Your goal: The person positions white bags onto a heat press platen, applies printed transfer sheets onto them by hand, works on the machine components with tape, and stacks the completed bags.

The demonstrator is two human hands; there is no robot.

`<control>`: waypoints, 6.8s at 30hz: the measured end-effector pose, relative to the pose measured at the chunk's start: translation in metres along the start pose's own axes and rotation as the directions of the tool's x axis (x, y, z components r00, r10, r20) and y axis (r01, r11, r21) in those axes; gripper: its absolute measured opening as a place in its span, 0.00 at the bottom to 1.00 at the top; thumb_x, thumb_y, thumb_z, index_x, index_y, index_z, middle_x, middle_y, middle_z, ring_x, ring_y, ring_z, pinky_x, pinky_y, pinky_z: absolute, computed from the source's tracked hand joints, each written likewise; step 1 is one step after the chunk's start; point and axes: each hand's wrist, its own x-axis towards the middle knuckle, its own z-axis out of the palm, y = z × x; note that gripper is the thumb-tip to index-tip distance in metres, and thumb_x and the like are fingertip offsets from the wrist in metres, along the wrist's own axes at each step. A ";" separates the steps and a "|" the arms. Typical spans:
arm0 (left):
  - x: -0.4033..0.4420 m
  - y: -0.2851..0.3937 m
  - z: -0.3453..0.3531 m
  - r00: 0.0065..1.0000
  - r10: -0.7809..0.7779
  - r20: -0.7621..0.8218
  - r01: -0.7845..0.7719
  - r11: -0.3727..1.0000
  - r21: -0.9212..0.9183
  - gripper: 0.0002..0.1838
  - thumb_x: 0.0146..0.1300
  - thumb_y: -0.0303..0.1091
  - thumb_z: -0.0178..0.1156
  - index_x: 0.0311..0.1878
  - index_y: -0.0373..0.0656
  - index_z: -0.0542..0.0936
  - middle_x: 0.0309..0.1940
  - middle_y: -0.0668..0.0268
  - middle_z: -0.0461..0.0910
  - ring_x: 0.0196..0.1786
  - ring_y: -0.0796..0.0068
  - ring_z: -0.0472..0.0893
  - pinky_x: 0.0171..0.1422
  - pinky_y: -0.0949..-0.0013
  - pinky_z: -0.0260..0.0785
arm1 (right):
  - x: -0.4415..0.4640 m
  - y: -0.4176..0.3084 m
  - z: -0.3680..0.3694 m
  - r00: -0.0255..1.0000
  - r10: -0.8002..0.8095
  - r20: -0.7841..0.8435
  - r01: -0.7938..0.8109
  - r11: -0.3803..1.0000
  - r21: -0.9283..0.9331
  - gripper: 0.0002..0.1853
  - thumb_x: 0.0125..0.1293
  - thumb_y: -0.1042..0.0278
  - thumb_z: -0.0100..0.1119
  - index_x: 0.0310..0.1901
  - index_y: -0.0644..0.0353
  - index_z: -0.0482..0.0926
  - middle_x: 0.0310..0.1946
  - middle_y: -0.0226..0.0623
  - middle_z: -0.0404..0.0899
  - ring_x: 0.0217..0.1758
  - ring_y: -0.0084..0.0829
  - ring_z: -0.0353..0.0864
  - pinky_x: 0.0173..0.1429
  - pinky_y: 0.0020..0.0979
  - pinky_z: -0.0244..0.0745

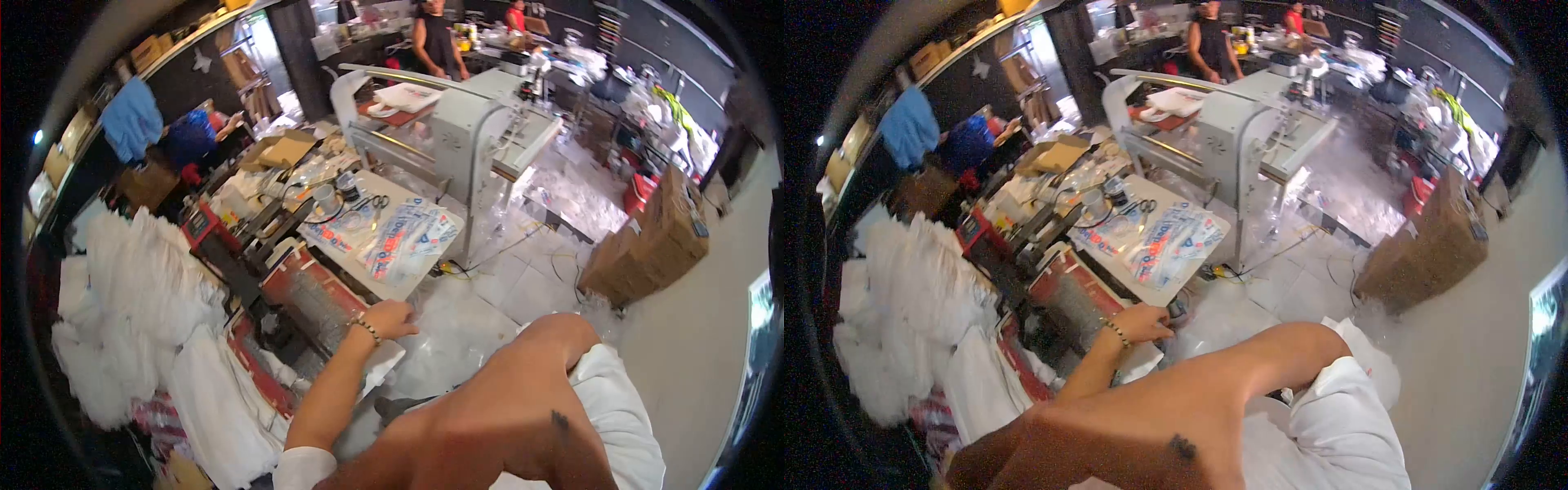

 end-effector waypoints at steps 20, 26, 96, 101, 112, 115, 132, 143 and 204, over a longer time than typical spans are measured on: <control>0.018 0.005 0.031 0.980 -0.169 0.107 0.150 0.974 0.167 0.17 0.50 0.43 0.70 0.37 0.39 0.88 0.39 0.51 0.87 0.43 0.54 0.87 0.46 0.54 0.81 | -0.174 0.157 -0.124 0.637 0.769 -0.060 -0.184 0.076 -0.980 0.21 0.71 0.47 0.55 0.46 0.59 0.85 0.34 0.44 0.84 0.38 0.45 0.85 0.41 0.41 0.77; 0.017 0.016 0.034 0.988 -0.056 0.145 0.037 0.990 0.133 0.22 0.53 0.48 0.73 0.44 0.40 0.86 0.40 0.49 0.86 0.46 0.49 0.86 0.48 0.52 0.80 | -0.172 0.148 -0.113 0.693 0.718 -0.063 -0.140 0.048 -0.989 0.22 0.72 0.47 0.54 0.44 0.60 0.85 0.35 0.41 0.86 0.37 0.42 0.85 0.40 0.40 0.78; 0.014 0.018 0.036 0.977 -0.037 0.208 -0.007 0.978 0.208 0.28 0.58 0.54 0.68 0.56 0.47 0.82 0.51 0.52 0.84 0.56 0.50 0.82 0.60 0.51 0.74 | -0.215 0.145 -0.116 0.775 0.630 -0.059 -0.141 0.081 -0.987 0.21 0.74 0.51 0.51 0.44 0.64 0.81 0.39 0.45 0.82 0.45 0.45 0.82 0.50 0.43 0.76; 0.017 0.016 0.039 0.975 -0.012 0.224 -0.036 0.977 0.209 0.28 0.58 0.54 0.68 0.56 0.46 0.81 0.50 0.52 0.84 0.56 0.50 0.82 0.60 0.51 0.74 | -0.214 0.144 -0.114 0.775 0.629 -0.059 -0.139 0.080 -0.987 0.22 0.74 0.51 0.51 0.44 0.65 0.81 0.39 0.45 0.82 0.45 0.45 0.82 0.50 0.43 0.75; -0.080 -0.027 -0.088 0.933 -0.142 -0.331 -0.001 0.918 -0.396 0.25 0.62 0.41 0.69 0.59 0.37 0.79 0.39 0.56 0.85 0.42 0.72 0.84 0.47 0.66 0.77 | -0.189 0.139 -0.087 0.957 0.284 0.059 -0.015 0.253 -0.967 0.16 0.69 0.57 0.59 0.29 0.60 0.76 0.38 0.43 0.73 0.42 0.47 0.72 0.46 0.48 0.68; -0.147 -0.090 -0.099 0.773 -0.255 -0.581 -0.017 0.907 -0.421 0.24 0.62 0.37 0.69 0.59 0.37 0.78 0.40 0.57 0.83 0.41 0.72 0.81 0.48 0.66 0.74 | -0.197 0.156 -0.092 0.954 0.297 0.023 -0.072 0.304 -0.950 0.16 0.68 0.57 0.60 0.28 0.60 0.74 0.35 0.43 0.69 0.40 0.47 0.70 0.46 0.47 0.66; -0.182 -0.214 0.016 0.104 -0.919 -0.381 0.103 0.391 -0.915 0.25 0.62 0.39 0.72 0.55 0.33 0.75 0.49 0.58 0.79 0.41 0.66 0.79 0.44 0.65 0.74 | -0.225 0.184 -0.112 0.557 0.817 -0.149 -0.096 -0.115 -0.989 0.37 0.62 0.29 0.54 0.18 0.61 0.81 0.15 0.48 0.77 0.21 0.51 0.82 0.23 0.47 0.74; -0.298 -0.055 -0.175 0.262 -0.572 -0.777 -0.460 0.634 -0.621 0.30 0.77 0.57 0.45 0.68 0.43 0.71 0.64 0.62 0.73 0.68 0.65 0.72 0.73 0.60 0.59 | 0.006 0.166 -0.069 0.893 0.446 0.061 0.129 -0.123 -0.984 0.34 0.60 0.32 0.56 0.14 0.59 0.78 0.13 0.43 0.76 0.19 0.48 0.80 0.24 0.42 0.73; -0.367 -0.201 -0.614 -0.215 0.169 -0.962 0.548 0.836 0.025 0.40 0.68 0.72 0.45 0.66 0.47 0.78 0.66 0.52 0.76 0.69 0.45 0.72 0.73 0.56 0.61 | -0.262 0.222 -0.305 0.501 0.379 -0.778 -0.604 -0.490 -0.628 0.53 0.61 0.33 0.60 0.76 0.65 0.53 0.59 0.60 0.71 0.59 0.59 0.76 0.61 0.50 0.73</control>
